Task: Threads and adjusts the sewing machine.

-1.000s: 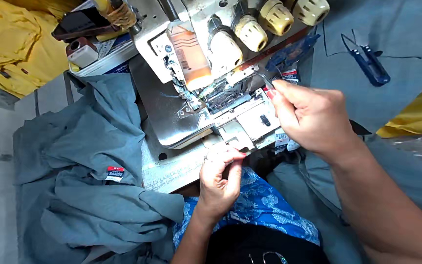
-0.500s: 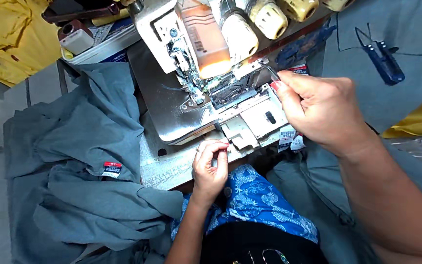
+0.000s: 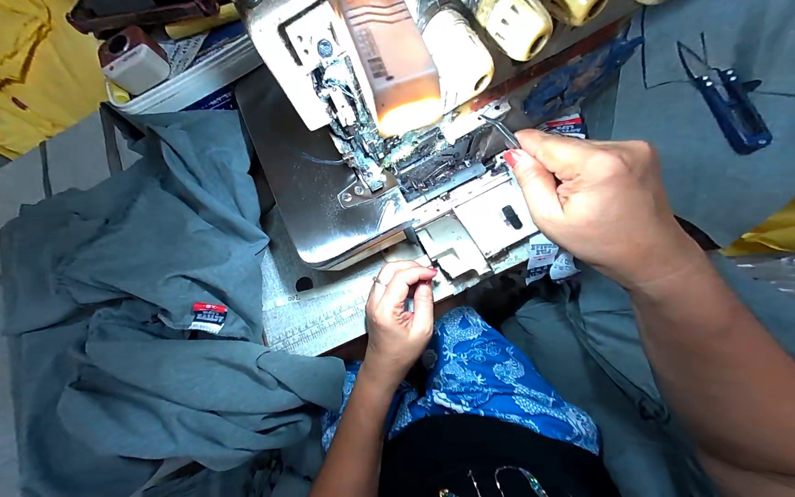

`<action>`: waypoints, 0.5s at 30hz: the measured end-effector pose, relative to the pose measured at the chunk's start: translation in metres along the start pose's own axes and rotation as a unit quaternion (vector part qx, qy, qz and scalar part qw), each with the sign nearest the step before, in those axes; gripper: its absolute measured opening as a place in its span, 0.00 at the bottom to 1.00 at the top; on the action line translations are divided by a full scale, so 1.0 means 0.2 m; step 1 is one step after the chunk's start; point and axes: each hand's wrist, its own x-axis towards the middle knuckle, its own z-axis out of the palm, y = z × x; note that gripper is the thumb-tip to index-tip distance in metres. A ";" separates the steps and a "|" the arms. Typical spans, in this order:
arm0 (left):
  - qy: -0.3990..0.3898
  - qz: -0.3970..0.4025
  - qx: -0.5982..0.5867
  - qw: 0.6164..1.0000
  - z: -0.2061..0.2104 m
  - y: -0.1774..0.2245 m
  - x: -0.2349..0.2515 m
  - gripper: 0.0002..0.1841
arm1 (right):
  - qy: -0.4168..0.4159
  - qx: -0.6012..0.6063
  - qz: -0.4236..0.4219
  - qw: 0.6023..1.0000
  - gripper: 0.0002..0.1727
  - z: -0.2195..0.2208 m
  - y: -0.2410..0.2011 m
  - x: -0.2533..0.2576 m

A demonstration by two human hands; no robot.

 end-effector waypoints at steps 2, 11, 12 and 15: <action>-0.001 0.001 0.006 1.000 0.00 0.00 0.00 0.06 | -0.009 -0.004 0.009 1.000 0.19 0.00 -0.01 0.00; -0.005 0.004 0.028 1.000 0.00 0.00 0.00 0.06 | -0.017 0.017 0.051 0.998 0.19 -0.04 -0.08 -0.04; -0.005 0.005 0.030 1.000 0.00 0.00 0.00 0.06 | -0.013 0.019 0.054 0.998 0.19 -0.04 -0.08 -0.04; -0.005 0.005 0.031 0.999 0.00 0.00 0.00 0.06 | -0.007 0.026 0.067 0.997 0.18 -0.04 -0.09 -0.03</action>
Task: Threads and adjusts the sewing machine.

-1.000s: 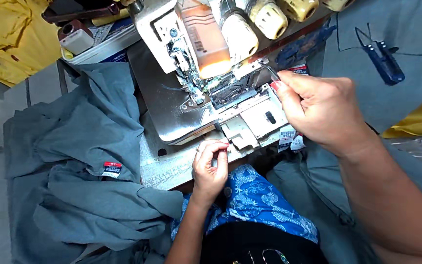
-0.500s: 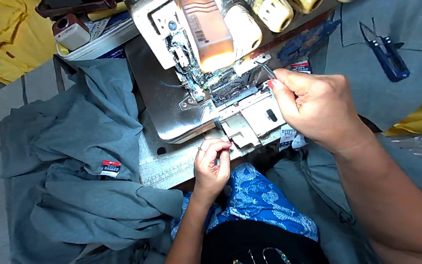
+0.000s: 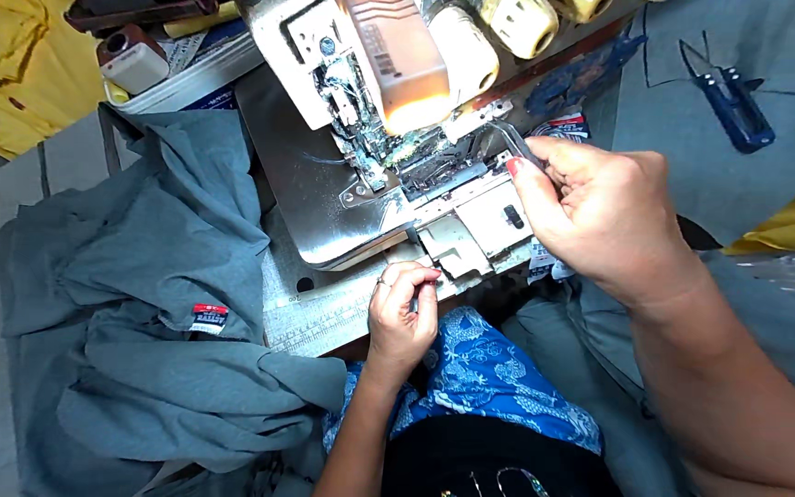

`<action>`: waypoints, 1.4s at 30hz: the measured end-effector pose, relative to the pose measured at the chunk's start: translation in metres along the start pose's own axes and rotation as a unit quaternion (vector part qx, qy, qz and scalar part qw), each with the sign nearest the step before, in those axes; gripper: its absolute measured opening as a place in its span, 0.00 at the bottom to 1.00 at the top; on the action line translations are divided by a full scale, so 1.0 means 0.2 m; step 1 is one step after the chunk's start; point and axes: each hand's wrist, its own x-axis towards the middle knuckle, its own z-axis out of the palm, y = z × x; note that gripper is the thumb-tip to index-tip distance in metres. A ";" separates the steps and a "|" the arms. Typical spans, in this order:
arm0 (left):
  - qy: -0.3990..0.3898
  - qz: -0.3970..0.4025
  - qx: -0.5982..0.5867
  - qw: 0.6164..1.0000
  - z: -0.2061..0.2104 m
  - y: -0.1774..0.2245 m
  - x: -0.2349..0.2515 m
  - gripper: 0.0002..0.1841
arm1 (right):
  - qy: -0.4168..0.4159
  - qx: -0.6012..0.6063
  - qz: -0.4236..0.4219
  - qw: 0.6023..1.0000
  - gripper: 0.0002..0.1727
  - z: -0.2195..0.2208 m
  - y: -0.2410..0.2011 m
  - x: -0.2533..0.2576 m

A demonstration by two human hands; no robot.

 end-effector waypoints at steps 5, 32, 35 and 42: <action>-0.006 -0.002 0.011 1.000 0.00 0.01 0.00 0.06 | 0.009 0.012 0.007 1.000 0.16 0.01 -0.01 0.01; -0.009 0.011 0.027 1.000 0.00 0.00 0.00 0.06 | 0.029 0.004 0.004 1.000 0.16 0.05 -0.02 0.03; -0.011 0.012 0.027 1.000 0.00 0.00 0.00 0.06 | 0.032 -0.005 -0.010 0.999 0.17 0.05 -0.01 0.03; -0.011 0.015 0.028 0.999 0.00 0.00 -0.01 0.06 | 0.023 -0.013 -0.009 1.000 0.17 0.06 0.00 0.02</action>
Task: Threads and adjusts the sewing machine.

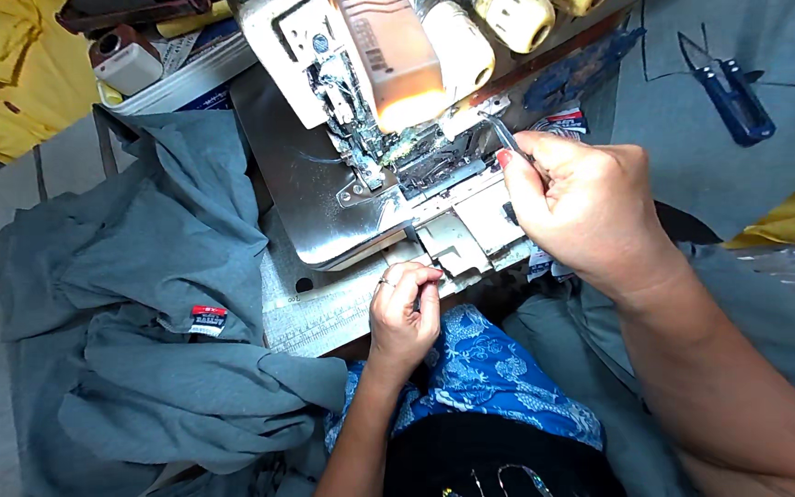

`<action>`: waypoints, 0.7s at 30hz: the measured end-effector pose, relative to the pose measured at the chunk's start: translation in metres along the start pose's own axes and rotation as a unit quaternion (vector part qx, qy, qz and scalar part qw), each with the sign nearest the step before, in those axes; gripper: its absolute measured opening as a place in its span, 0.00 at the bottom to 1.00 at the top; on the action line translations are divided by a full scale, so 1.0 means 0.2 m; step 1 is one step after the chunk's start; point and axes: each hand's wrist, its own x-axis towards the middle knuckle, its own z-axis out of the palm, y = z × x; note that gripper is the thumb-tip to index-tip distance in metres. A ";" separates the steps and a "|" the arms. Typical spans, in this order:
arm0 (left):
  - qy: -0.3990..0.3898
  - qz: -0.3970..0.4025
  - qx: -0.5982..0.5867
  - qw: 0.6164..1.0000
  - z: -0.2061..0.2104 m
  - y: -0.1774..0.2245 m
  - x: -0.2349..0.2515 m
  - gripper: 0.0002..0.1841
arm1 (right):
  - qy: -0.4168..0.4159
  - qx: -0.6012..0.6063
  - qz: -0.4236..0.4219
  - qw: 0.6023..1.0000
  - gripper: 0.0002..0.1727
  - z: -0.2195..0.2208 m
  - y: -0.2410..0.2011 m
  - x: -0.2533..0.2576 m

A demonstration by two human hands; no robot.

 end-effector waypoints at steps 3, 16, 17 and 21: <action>0.000 0.004 0.003 1.000 0.00 0.00 0.00 0.06 | -0.005 0.004 0.008 1.000 0.18 -0.02 -0.01 -0.02; -0.003 0.003 0.011 1.000 0.00 0.00 0.00 0.06 | -0.055 0.424 0.234 0.873 0.11 -0.06 0.03 0.04; -0.003 0.004 0.012 1.000 0.00 0.00 0.00 0.06 | -0.055 0.435 0.241 0.866 0.11 -0.06 0.03 0.04; -0.005 0.004 0.019 1.000 0.00 -0.01 0.00 0.06 | -0.055 0.437 0.237 0.866 0.11 -0.05 0.03 0.04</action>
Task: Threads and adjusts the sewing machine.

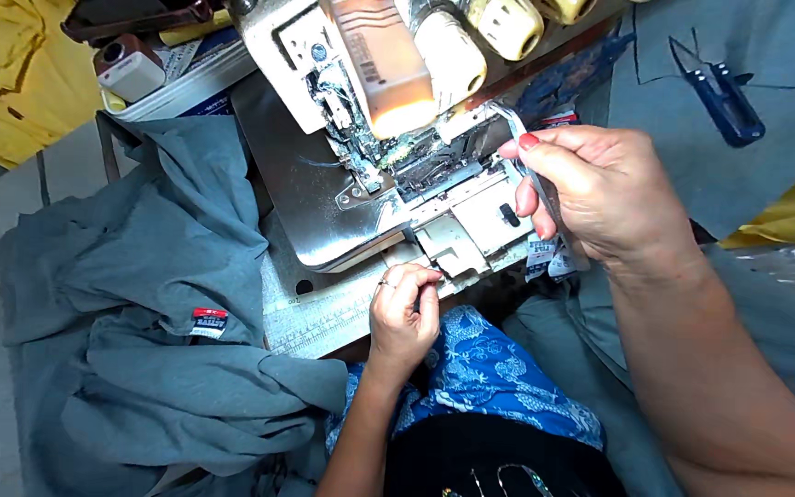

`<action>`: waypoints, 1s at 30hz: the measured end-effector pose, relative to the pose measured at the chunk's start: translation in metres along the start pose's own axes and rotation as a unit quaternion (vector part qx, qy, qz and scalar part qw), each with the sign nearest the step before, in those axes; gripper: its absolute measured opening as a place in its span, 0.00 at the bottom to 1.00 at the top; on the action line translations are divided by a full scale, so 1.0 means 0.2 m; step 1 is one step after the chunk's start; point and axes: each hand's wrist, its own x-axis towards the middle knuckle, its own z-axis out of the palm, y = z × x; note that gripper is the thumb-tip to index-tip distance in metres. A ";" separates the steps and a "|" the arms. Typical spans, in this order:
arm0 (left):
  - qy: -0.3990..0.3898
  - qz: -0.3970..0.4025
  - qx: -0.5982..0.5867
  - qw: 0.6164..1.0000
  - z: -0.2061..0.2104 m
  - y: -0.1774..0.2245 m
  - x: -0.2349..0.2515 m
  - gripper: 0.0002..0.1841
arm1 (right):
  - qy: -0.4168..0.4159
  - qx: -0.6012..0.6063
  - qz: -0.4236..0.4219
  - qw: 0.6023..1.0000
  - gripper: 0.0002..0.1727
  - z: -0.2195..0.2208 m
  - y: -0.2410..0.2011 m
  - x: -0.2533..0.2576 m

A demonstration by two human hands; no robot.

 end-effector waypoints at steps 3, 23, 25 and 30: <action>-0.002 0.002 0.006 1.000 0.00 0.00 0.00 0.06 | 0.000 -0.015 -0.007 1.000 0.11 0.01 0.01 0.00; 0.000 0.012 0.017 1.000 0.00 0.00 -0.01 0.07 | 0.029 -0.239 -0.131 0.962 0.16 0.02 0.05 0.02; -0.001 0.012 0.021 1.000 0.00 0.00 -0.01 0.07 | 0.029 -0.256 -0.138 0.956 0.17 0.02 0.05 0.02; -0.004 0.013 0.021 1.000 0.00 0.00 -0.01 0.06 | 0.050 -0.312 -0.192 0.929 0.17 0.03 0.06 0.02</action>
